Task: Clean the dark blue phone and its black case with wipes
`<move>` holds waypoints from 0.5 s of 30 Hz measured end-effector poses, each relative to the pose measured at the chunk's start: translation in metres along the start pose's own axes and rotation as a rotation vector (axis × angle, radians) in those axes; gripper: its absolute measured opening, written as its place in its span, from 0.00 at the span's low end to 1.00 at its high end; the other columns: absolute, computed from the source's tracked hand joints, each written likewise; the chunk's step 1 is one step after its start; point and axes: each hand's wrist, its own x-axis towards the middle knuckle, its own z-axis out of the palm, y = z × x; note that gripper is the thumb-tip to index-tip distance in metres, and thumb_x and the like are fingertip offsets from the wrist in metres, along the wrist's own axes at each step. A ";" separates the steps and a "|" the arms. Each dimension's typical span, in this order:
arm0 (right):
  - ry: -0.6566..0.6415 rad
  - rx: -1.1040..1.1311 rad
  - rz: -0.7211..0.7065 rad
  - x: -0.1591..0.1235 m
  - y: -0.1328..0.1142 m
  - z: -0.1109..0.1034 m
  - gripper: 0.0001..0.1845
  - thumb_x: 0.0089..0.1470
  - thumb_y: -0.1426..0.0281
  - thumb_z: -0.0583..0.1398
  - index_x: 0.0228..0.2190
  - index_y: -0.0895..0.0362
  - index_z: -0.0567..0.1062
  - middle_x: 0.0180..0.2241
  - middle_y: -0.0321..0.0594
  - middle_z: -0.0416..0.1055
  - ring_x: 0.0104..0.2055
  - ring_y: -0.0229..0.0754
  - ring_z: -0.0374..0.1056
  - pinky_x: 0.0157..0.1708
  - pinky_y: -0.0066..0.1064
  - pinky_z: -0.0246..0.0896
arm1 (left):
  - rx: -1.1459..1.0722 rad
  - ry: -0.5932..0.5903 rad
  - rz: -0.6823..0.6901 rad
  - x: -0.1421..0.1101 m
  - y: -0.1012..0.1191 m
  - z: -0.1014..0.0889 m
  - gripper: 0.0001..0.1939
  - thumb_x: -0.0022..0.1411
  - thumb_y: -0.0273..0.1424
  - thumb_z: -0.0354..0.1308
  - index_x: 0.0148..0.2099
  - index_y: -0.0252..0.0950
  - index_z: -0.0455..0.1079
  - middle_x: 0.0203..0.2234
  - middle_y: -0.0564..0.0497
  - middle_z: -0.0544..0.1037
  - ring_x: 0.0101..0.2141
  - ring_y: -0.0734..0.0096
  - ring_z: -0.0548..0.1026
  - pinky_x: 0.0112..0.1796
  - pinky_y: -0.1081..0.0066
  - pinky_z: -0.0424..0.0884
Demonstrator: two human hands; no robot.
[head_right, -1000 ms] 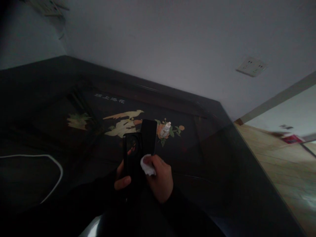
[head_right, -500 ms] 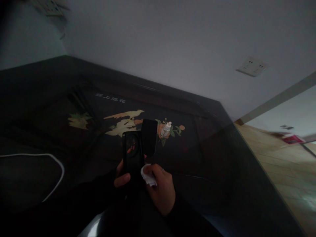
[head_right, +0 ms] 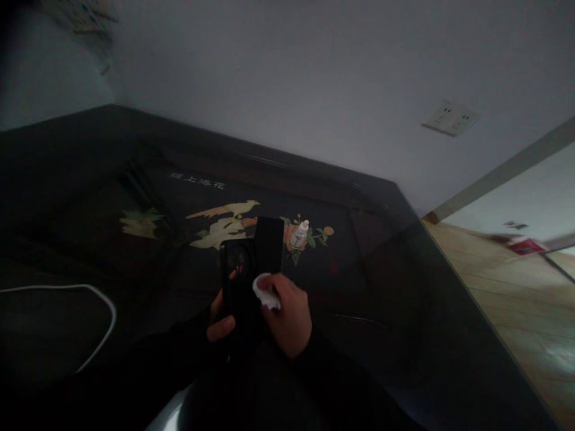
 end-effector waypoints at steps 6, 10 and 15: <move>-0.053 -0.014 0.029 -0.028 0.002 -0.004 0.08 0.43 0.78 0.54 0.29 0.55 0.68 0.27 0.35 0.71 0.28 0.36 0.67 0.27 0.23 0.58 | 0.025 -0.020 0.066 0.002 -0.003 0.002 0.26 0.50 0.36 0.59 0.52 0.46 0.59 0.44 0.54 0.70 0.42 0.74 0.70 0.42 0.77 0.65; 0.042 -0.009 0.009 0.017 0.002 -0.004 0.06 0.46 0.75 0.55 0.30 0.55 0.68 0.29 0.35 0.71 0.30 0.37 0.67 0.31 0.25 0.58 | 0.057 -0.129 0.003 -0.002 -0.003 0.006 0.31 0.51 0.36 0.57 0.56 0.47 0.50 0.41 0.50 0.70 0.33 0.70 0.73 0.33 0.71 0.69; 0.108 -0.006 0.006 0.048 -0.003 -0.007 0.02 0.47 0.73 0.56 0.28 0.55 0.67 0.26 0.33 0.70 0.28 0.36 0.66 0.30 0.25 0.57 | 0.067 -0.077 -0.089 -0.004 -0.004 0.004 0.35 0.48 0.39 0.59 0.56 0.50 0.47 0.41 0.49 0.68 0.30 0.68 0.73 0.29 0.67 0.70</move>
